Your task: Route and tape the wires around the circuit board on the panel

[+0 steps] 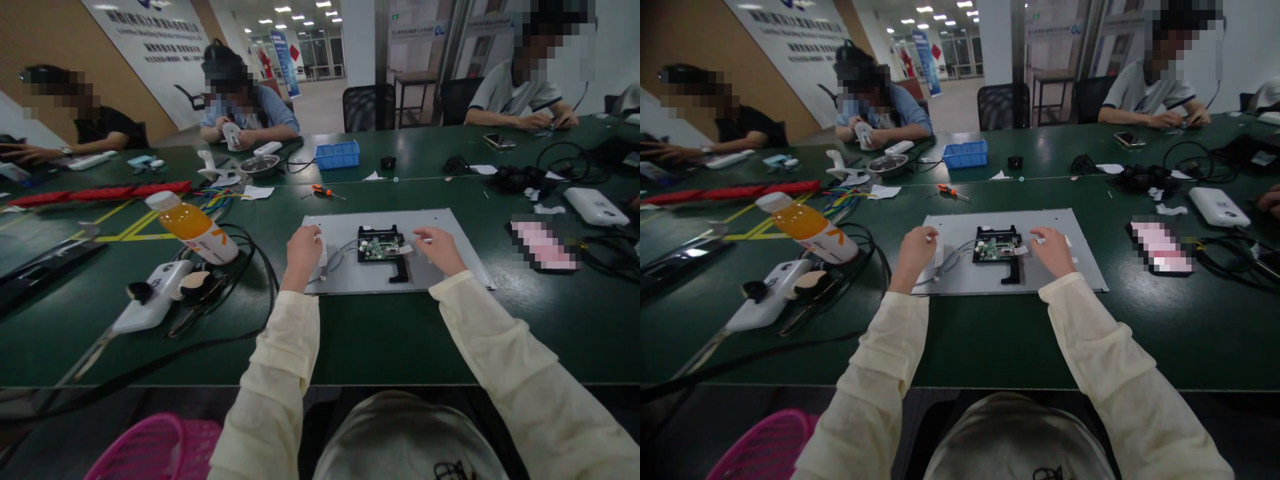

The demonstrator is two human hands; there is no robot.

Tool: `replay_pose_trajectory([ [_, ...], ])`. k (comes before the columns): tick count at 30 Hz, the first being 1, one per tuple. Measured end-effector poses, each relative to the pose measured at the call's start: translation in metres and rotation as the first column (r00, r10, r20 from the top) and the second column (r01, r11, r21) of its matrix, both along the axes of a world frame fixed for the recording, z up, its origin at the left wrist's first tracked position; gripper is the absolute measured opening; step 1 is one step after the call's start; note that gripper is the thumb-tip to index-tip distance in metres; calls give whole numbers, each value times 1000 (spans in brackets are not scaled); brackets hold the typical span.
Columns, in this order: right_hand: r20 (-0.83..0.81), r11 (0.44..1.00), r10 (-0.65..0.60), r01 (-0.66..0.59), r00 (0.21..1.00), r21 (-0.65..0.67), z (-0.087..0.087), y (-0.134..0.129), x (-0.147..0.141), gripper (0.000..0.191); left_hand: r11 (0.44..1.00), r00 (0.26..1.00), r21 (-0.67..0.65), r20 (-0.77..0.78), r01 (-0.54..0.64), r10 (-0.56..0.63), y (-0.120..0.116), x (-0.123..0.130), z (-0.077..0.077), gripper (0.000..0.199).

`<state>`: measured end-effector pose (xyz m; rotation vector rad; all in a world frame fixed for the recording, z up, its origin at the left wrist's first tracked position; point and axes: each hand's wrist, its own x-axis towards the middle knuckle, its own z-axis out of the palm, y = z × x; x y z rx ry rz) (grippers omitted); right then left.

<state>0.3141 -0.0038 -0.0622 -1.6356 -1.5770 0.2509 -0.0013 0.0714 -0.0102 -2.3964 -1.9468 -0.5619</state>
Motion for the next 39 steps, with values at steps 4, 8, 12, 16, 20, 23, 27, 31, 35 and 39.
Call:
replay_pose_trajectory([
  [4, -3, 998, 44, -44, 999, -53, -3, 0, -4, 26, 999, 999, 32, 44, 18, -20, -3, 6, 2, 29],
  [8, 8, 994, 72, -71, 997, -81, -5, 0, -5, 26, 992, 992, 67, 60, 108, -112, -13, 22, 5, 28],
  [12, 9, 993, 86, -85, 996, -88, -5, 0, -5, 27, 983, 985, 52, -1, 175, -175, -29, 44, 6, 27],
  [16, -20, 991, 100, -101, 995, -91, -2, -2, -6, 28, 962, 963, 42, -42, 270, -268, -42, 61, 2, 26],
  [20, -50, 989, 105, -109, 993, -104, 0, -2, -7, 26, 942, 943, 62, -78, 330, -325, -50, 72, -4, 26],
  [23, -74, 987, 102, -110, 992, -113, 0, -2, -8, 25, 924, 926, 82, -91, 374, -367, -56, 78, -8, 26],
  [27, -83, 986, 103, -113, 991, -124, 2, -3, -9, 25, 887, 889, 71, -96, 455, -448, -62, 84, -12, 26],
  [31, -101, 987, 99, -111, 990, -112, 2, -2, -9, 24, 872, 871, 59, -107, 486, -479, -64, 86, -14, 27],
  [35, -129, 989, 100, -112, 987, -96, -1, 0, -8, 25, 869, 869, 64, -107, 490, -482, -63, 86, -18, 27],
  [39, -148, 990, 98, -111, 984, -87, -2, 1, -7, 26, 862, 864, 77, -105, 502, -493, -62, 86, -21, 26],
])
